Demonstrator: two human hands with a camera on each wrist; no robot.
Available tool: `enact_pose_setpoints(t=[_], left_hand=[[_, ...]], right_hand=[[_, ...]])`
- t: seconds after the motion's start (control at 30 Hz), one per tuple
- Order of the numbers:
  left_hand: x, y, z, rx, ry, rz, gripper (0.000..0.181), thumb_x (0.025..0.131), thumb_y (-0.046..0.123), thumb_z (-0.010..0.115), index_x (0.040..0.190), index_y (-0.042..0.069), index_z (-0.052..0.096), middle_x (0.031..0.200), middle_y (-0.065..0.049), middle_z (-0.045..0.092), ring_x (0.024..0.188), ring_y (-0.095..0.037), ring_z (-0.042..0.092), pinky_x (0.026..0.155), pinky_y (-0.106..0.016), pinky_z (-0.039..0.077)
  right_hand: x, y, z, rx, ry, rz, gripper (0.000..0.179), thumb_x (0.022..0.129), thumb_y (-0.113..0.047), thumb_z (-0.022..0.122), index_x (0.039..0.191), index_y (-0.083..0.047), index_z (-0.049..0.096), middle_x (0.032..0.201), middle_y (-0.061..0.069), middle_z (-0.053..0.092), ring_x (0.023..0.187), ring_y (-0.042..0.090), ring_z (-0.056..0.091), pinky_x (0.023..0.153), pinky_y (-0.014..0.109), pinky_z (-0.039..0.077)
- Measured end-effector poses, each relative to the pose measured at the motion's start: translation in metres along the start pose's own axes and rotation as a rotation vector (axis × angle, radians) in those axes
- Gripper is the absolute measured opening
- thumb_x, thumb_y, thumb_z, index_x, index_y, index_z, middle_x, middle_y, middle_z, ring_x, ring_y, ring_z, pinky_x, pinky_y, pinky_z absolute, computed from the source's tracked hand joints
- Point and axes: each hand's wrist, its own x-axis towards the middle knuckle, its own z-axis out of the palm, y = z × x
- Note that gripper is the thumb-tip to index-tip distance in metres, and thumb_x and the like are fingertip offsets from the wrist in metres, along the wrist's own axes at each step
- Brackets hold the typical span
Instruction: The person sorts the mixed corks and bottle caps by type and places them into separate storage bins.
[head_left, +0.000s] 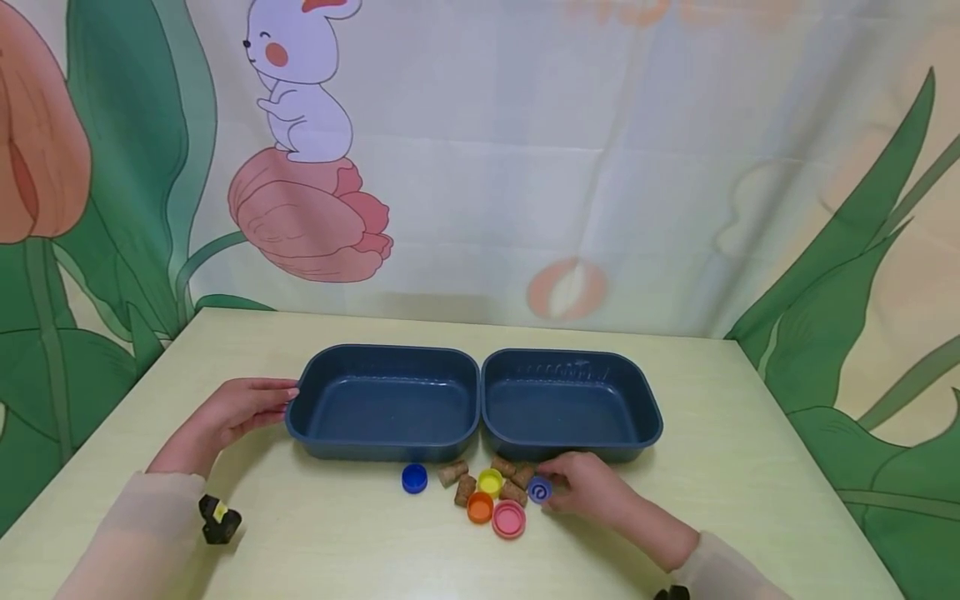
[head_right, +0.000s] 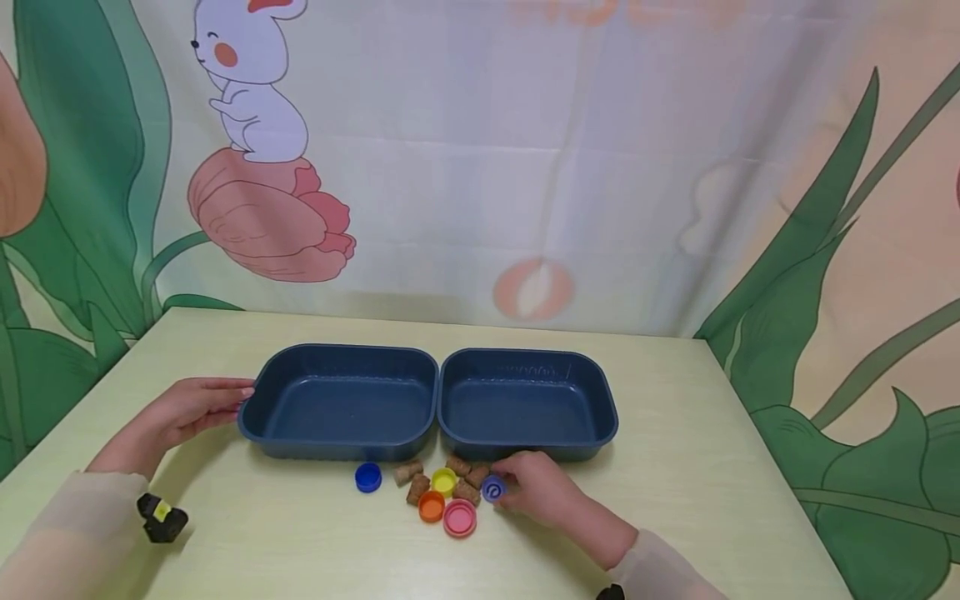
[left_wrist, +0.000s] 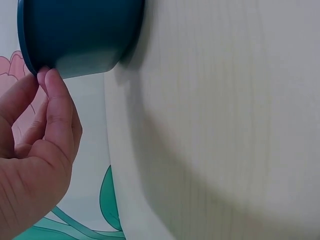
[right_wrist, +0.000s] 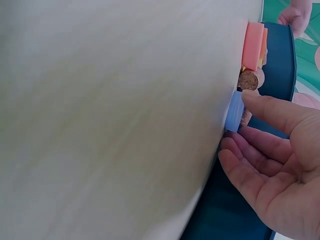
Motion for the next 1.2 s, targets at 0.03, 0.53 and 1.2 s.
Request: enact_pose_setpoints(t=[0.03, 0.53, 1.2], left_hand=[[0.0000, 0.0002, 0.0001, -0.003, 0.001, -0.003, 0.061, 0.103, 0.016, 0.062, 0.148, -0.018, 0.038, 0.088, 0.015, 0.073, 0.079, 0.000, 0.072, 0.078, -0.020, 0.062], [0.0013, 0.0019, -0.0007, -0.003, -0.006, -0.008, 0.061, 0.103, 0.017, 0.062, 0.148, -0.017, 0.039, 0.086, 0.016, 0.072, 0.079, 0.000, 0.072, 0.079, -0.020, 0.062], [0.0002, 0.0030, -0.0018, 0.014, -0.020, -0.012, 0.061, 0.103, 0.018, 0.062, 0.146, -0.018, 0.040, 0.085, 0.016, 0.072, 0.078, 0.000, 0.071, 0.077, -0.018, 0.062]], right_hand=[[0.0003, -0.0001, 0.0003, -0.004, 0.004, 0.001, 0.038, 0.078, -0.006, 0.085, 0.113, 0.006, 0.074, 0.107, 0.016, 0.078, 0.095, 0.024, 0.073, 0.084, 0.037, 0.063], [0.0026, -0.0031, 0.0007, -0.054, 0.039, 0.001, 0.029, 0.077, -0.009, 0.087, 0.103, 0.001, 0.078, 0.094, 0.008, 0.079, 0.080, 0.009, 0.064, 0.073, 0.023, 0.057], [-0.0011, -0.0083, -0.0064, 0.004, 0.002, 0.026, 0.028, 0.078, -0.006, 0.086, 0.103, 0.001, 0.079, 0.095, 0.008, 0.079, 0.082, 0.011, 0.066, 0.072, 0.021, 0.056]])
